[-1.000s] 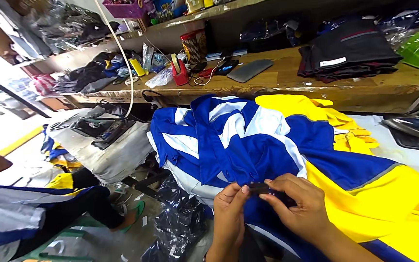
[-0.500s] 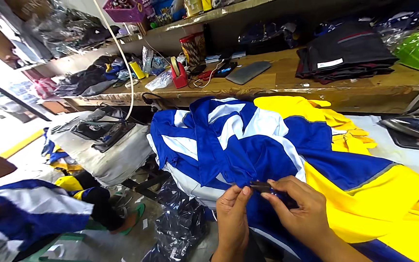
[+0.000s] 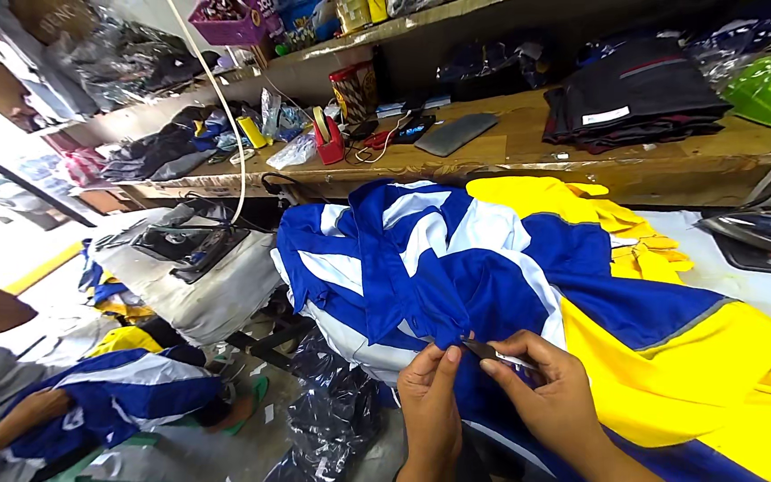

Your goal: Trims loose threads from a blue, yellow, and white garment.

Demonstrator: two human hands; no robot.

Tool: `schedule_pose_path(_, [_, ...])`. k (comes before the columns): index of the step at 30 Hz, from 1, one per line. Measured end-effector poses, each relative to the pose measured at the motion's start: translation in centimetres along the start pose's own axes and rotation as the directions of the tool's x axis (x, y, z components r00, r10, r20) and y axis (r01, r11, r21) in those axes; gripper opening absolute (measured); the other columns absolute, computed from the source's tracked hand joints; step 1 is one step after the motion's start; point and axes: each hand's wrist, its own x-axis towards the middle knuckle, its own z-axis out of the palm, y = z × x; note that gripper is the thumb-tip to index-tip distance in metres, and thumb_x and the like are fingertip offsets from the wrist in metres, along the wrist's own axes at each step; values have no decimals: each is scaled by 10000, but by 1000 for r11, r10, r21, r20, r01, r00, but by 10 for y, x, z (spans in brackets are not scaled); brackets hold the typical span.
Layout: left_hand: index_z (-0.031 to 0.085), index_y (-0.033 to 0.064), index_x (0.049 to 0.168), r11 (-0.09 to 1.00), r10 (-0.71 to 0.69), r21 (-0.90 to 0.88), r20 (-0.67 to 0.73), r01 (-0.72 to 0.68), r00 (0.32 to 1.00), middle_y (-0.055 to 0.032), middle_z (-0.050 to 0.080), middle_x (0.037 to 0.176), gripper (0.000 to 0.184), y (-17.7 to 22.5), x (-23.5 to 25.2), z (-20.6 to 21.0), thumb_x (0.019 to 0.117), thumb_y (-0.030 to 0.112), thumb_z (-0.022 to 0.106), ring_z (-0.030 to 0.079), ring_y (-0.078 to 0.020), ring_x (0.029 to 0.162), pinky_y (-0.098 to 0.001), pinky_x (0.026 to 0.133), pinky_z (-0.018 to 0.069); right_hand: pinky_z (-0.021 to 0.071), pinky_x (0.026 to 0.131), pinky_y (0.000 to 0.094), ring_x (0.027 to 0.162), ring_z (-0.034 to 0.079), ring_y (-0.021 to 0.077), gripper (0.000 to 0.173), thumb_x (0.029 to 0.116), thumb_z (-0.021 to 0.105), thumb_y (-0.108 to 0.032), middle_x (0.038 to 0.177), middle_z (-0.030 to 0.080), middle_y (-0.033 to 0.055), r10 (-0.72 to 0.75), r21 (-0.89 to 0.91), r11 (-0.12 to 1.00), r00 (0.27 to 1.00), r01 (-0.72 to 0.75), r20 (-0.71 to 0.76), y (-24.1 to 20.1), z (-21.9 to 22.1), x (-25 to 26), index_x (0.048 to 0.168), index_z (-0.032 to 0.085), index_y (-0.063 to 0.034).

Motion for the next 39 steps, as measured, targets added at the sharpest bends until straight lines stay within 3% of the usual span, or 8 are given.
schedule_pose_path(16, [784,22,1013,989,95,108,25,-97,995,-85,769,1033,138,-8,-2,-4,966,108,686,728,-138,1002,-298,941,577,458,590,81,718,599,-57,153,900,748,-234,874,718,-44,-1,-26,1000,999,0,-35,-4,4,-3,922,716,-86])
schedule_pose_path(20, [783,34,1001,986,92,134,45,-97,995,-57,767,1011,139,-8,-3,-4,968,129,687,723,-117,976,-285,931,576,514,607,101,700,636,-38,76,922,735,-151,858,732,-49,99,221,970,994,-106,42,-12,2,6,922,693,-86])
schedule_pose_path(23, [772,5,1022,999,-1,33,31,0,1000,-112,774,1030,142,1,-2,-3,975,75,658,746,-178,1006,-331,965,580,445,575,107,676,550,-42,131,1006,632,-218,845,633,-88,139,333,926,980,-179,140,-17,-7,18,1058,631,-98])
schedule_pose_path(28, [765,0,990,994,-112,-9,52,113,992,-113,774,967,142,16,3,-4,981,46,631,753,-160,928,-318,914,599,449,654,147,767,556,-18,383,968,696,-369,984,686,-10,-234,-134,950,926,283,296,-13,-16,43,1242,674,-103])
schedule_pose_path(32, [776,28,955,992,-111,76,92,104,990,-57,771,922,130,23,7,-10,962,45,647,735,-102,874,-289,880,597,457,599,215,695,582,66,179,967,641,-221,796,651,17,-363,-144,878,832,456,420,-7,-7,63,1057,757,-119])
schedule_pose_path(34, [775,40,953,981,-66,187,137,40,988,-27,770,914,126,24,8,-15,959,52,650,729,-80,875,-279,875,595,454,615,173,696,582,26,143,946,620,-159,769,660,10,-319,-58,923,841,381,436,-8,-2,68,920,732,-72])
schedule_pose_path(36, [761,17,979,965,-25,259,200,-28,979,-45,767,938,142,23,9,-19,970,37,621,734,-112,915,-312,900,597,461,632,104,693,572,-50,122,941,653,-123,758,657,-34,-154,51,988,893,147,424,-13,2,71,859,698,-45])
schedule_pose_path(39, [755,2,1000,974,-47,228,206,-1,978,-76,771,973,157,26,11,-21,984,31,601,746,-162,957,-346,940,594,514,663,115,711,605,-62,69,935,713,-147,800,681,-87,63,112,988,944,-104,325,-21,-3,75,942,726,-80])
